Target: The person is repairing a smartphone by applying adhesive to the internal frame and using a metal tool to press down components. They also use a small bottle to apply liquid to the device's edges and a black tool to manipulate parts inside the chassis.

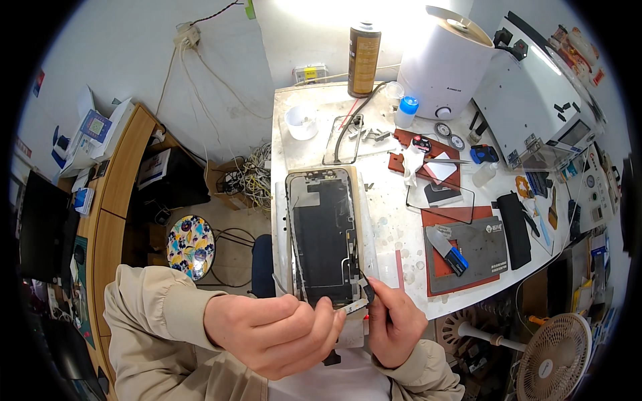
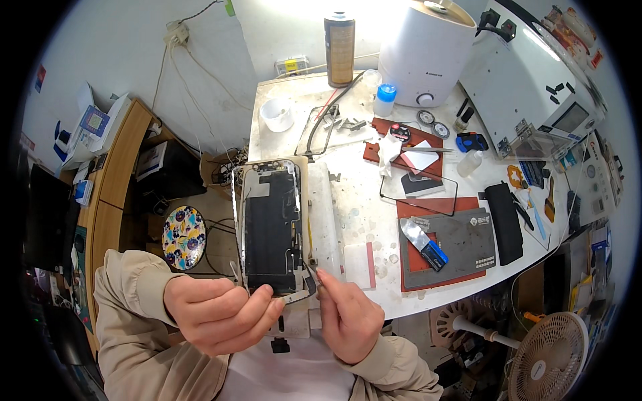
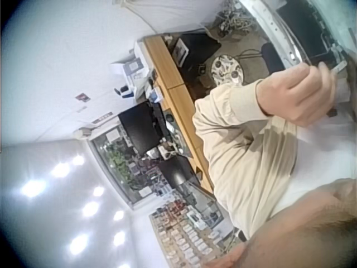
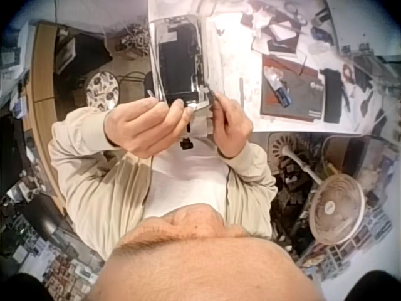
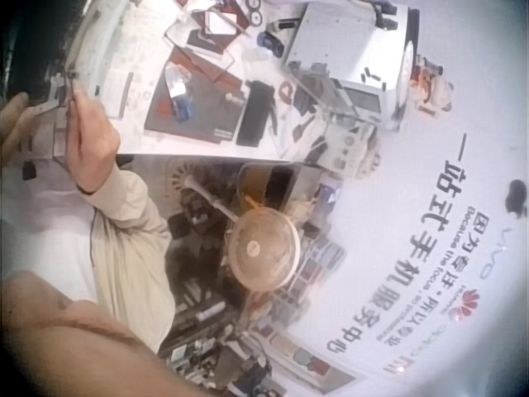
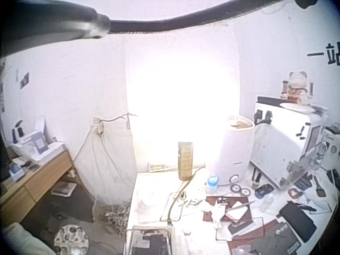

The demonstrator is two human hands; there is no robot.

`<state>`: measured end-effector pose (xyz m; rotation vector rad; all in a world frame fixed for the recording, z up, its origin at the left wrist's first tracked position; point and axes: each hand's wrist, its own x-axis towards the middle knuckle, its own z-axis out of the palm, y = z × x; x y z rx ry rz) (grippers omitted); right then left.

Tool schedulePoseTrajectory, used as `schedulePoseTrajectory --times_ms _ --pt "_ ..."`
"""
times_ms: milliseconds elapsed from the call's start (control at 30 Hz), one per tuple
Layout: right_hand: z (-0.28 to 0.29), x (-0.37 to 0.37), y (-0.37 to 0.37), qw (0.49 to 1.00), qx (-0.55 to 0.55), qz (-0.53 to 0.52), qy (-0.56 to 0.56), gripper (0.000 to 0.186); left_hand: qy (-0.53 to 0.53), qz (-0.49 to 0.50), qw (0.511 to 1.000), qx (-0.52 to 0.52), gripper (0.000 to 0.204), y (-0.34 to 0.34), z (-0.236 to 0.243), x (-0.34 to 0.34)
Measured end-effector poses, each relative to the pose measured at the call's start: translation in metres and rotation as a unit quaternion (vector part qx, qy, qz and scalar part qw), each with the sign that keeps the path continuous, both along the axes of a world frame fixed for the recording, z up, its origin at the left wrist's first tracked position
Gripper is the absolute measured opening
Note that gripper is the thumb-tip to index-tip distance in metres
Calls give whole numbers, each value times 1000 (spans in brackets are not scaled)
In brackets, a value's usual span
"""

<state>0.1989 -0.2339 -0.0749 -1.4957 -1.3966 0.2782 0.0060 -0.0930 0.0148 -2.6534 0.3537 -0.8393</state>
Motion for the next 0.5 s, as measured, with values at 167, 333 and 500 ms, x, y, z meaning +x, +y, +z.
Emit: schedulePoseTrajectory --times_ms 167,333,500 --pt "1 0 1 1000 8 -3 -1 36 -7 -2 1000 -1 11 0 -1 0" --pt "1 -1 1 1000 1 -2 7 33 -4 2 1000 -6 11 -1 -1 0" --pt "1 -2 0 1000 -13 1 12 32 2 5 1000 -10 11 -2 -2 -1"
